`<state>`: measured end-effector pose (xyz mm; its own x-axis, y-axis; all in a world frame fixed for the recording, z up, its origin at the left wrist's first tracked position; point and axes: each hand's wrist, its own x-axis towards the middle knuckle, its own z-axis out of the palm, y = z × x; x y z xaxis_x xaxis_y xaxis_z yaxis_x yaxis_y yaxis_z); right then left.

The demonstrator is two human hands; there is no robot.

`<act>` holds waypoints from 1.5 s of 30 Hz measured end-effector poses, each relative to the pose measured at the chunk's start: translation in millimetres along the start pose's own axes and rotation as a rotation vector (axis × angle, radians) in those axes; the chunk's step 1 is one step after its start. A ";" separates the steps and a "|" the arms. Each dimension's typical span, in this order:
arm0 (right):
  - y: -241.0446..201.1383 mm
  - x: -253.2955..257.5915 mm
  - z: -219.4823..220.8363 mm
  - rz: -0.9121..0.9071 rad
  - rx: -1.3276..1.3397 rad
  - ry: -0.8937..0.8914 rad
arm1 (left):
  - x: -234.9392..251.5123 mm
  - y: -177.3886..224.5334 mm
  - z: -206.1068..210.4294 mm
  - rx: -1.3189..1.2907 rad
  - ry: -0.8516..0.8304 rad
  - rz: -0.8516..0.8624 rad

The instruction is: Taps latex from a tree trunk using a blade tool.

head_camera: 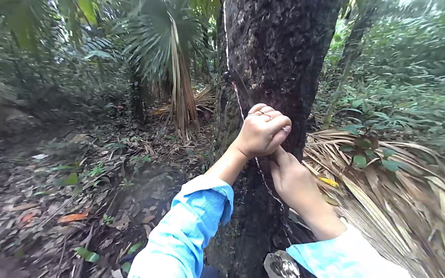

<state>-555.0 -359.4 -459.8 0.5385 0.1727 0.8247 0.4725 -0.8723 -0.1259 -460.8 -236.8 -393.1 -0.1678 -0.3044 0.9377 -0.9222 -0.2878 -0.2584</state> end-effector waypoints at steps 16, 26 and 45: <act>-28.8 -34.6 -36.1 0.145 -0.082 -0.223 | -16.6 27.6 15.0 -0.123 -0.018 -0.002; -2.9 -14.1 -0.1 0.114 0.042 -0.165 | -15.9 -5.7 25.3 -0.014 -0.019 0.052; 21.6 -116.4 -37.4 0.293 0.522 -0.006 | -42.9 -82.9 -9.7 0.343 0.157 -0.430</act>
<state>-633.5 -415.4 -537.9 0.7012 -0.0375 0.7120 0.5832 -0.5443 -0.6030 -380.5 -191.1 -409.7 0.1237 0.0361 0.9917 -0.7573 -0.6424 0.1178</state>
